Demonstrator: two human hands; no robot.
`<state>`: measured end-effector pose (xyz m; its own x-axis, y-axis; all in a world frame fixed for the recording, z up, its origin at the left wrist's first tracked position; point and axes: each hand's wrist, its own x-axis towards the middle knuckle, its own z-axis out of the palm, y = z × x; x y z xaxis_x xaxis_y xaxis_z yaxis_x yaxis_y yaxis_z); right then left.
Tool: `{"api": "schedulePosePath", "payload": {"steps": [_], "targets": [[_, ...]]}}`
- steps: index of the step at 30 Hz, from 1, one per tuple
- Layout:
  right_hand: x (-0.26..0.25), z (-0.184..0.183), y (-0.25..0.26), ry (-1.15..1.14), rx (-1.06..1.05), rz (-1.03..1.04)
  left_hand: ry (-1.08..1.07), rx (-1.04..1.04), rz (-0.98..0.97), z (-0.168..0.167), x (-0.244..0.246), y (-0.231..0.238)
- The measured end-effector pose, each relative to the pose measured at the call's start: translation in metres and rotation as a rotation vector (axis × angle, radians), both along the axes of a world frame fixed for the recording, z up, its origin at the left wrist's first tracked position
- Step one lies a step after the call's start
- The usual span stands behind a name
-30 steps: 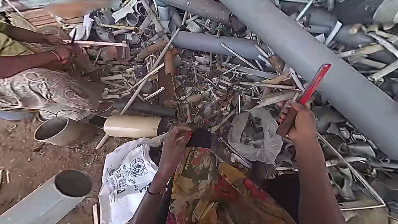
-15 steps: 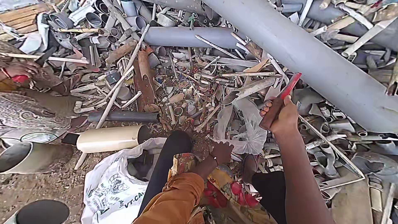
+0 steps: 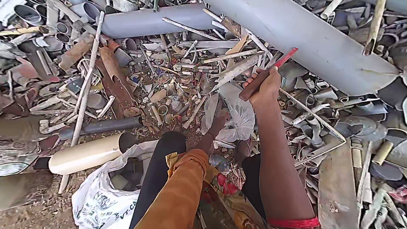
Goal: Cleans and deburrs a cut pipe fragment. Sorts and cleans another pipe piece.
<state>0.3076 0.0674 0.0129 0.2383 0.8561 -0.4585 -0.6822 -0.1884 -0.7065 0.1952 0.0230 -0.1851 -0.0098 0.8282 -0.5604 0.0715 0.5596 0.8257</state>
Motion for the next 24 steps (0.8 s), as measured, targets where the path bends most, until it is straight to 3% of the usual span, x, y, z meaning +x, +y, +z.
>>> {"api": "schedulePosePath", "payload": {"steps": [2, 5, 8, 10, 13, 18, 22, 24], "targets": [[0.002, 0.002, 0.003, -0.028, 0.018, 0.011, -0.122, 0.022, 0.068, 0.002, 0.017, 0.008], [0.008, -0.003, 0.011, -0.103, 0.029, -0.009, -0.274, 0.124, -0.072, 0.023, 0.049, 0.01], [0.039, -0.039, 0.03, -0.075, 0.219, 0.091, -0.346, 0.178, -0.138, 0.038, 0.08, 0.013], [0.041, -0.038, 0.031, -0.089, 0.197, 0.055, -0.401, 0.112, -0.029, 0.027, 0.09, 0.015], [0.016, -0.007, 0.024, -0.151, 0.007, -0.123, -0.505, -0.022, 0.221, 0.007, 0.096, 0.019], [0.022, 0.002, 0.022, -0.129, 0.026, -0.061, -0.145, 0.1, 0.504, -0.03, 0.104, 0.029], [0.031, 0.004, 0.021, -0.191, 0.061, -0.103, -0.185, 0.061, 0.909, -0.037, 0.082, 0.047], [0.031, 0.001, 0.021, -0.235, 0.057, -0.144, -0.105, -0.007, 0.874, -0.049, 0.072, 0.054]]}}
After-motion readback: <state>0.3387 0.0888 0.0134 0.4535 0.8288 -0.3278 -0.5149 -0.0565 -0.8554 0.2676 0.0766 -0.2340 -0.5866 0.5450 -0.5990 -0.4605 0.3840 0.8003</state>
